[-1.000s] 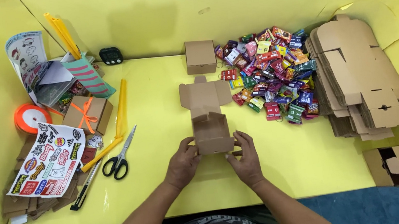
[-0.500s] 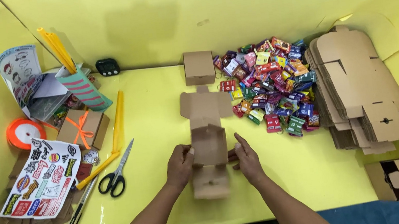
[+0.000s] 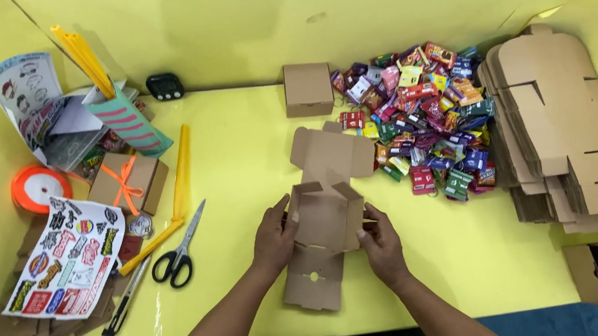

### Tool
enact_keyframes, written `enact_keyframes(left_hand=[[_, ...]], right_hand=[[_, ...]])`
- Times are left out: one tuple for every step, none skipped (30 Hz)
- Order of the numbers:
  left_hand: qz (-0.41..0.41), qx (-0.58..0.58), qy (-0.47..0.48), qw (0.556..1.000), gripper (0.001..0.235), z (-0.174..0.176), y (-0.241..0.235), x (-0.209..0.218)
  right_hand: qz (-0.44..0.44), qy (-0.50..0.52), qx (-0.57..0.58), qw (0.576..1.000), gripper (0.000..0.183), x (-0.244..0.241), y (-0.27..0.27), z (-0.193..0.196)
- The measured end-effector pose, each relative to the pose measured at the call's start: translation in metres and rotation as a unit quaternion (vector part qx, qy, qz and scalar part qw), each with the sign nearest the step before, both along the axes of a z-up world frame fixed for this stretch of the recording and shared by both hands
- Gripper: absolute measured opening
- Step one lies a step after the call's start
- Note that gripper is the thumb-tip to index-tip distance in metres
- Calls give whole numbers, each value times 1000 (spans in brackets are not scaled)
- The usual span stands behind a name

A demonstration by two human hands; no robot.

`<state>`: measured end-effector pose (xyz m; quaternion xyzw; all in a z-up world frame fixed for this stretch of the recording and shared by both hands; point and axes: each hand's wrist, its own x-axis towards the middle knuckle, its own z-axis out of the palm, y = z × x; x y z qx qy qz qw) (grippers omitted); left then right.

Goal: Assembling a small cardboard gift box by folding a flat template along pre-scored lines.

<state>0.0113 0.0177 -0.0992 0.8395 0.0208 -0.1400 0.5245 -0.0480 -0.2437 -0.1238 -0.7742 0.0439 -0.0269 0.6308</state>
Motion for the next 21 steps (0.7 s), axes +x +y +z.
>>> enact_keyframes(left_hand=[[1,0,3,1000,61,8,2,-10],[-2,-1,-6,1000,60,15,4,-18],[-6,-3,-14,1000,58,23,5,-27],[-11,-3,-15,1000,58,16,6,-32],[-25,-25,-14,999,55,9,7,-38],[-30,-48,-11,998,53,1,8,-48],[-27,-50,-11,998,53,-3,7,-61],[-24,-73,-24,997,51,-6,8,-66],[-21,-97,-37,994,50,-8,8,-70],[-21,-97,-38,994,50,-18,9,-72],[-59,-77,-81,992,51,-28,11,-74],[-98,-59,-125,986,51,-38,13,-75],[-98,-60,-127,985,51,-34,15,-79],[-119,-49,-117,985,59,-29,16,-79],[-140,-39,-106,984,70,-24,17,-80],[-139,-39,-108,984,70,-24,19,-79],[-179,-11,-175,968,72,-23,22,-79],[-219,19,-241,945,75,-23,24,-77],[-219,19,-242,945,75,-23,21,-72],[-211,28,-271,939,65,-23,18,-68],[-202,38,-299,932,55,-23,16,-64]], right_hand=[[1,3,0,1000,57,-9,1,6],[26,-22,-13,999,56,-17,2,13],[50,-46,-25,997,55,-26,3,20],[45,-47,-26,998,55,-31,0,19],[61,-37,-36,997,56,-37,-2,18],[85,-25,-48,995,57,-42,-5,17],[89,-24,-49,995,57,-48,-4,21],[103,-36,-64,992,60,-49,0,24],[116,-48,-79,989,63,-50,4,28],[116,-49,-78,989,63,-51,2,25],[137,-45,-126,982,64,-52,0,23],[156,-41,-175,971,66,-52,-1,21],[156,-43,-176,971,66,-54,-3,23],[180,-52,-186,964,71,-53,-5,26],[205,-61,-196,957,77,-53,-7,29],[206,-63,-197,956,77,-55,-8,31],[250,-78,-210,942,80,-57,-9,34],[291,-94,-222,926,84,-58,-10,36],[291,-95,-223,926,84,-58,-10,35],[298,-95,-248,917,88,-58,-11,35],[304,-96,-272,908,91,-58,-11,34]])
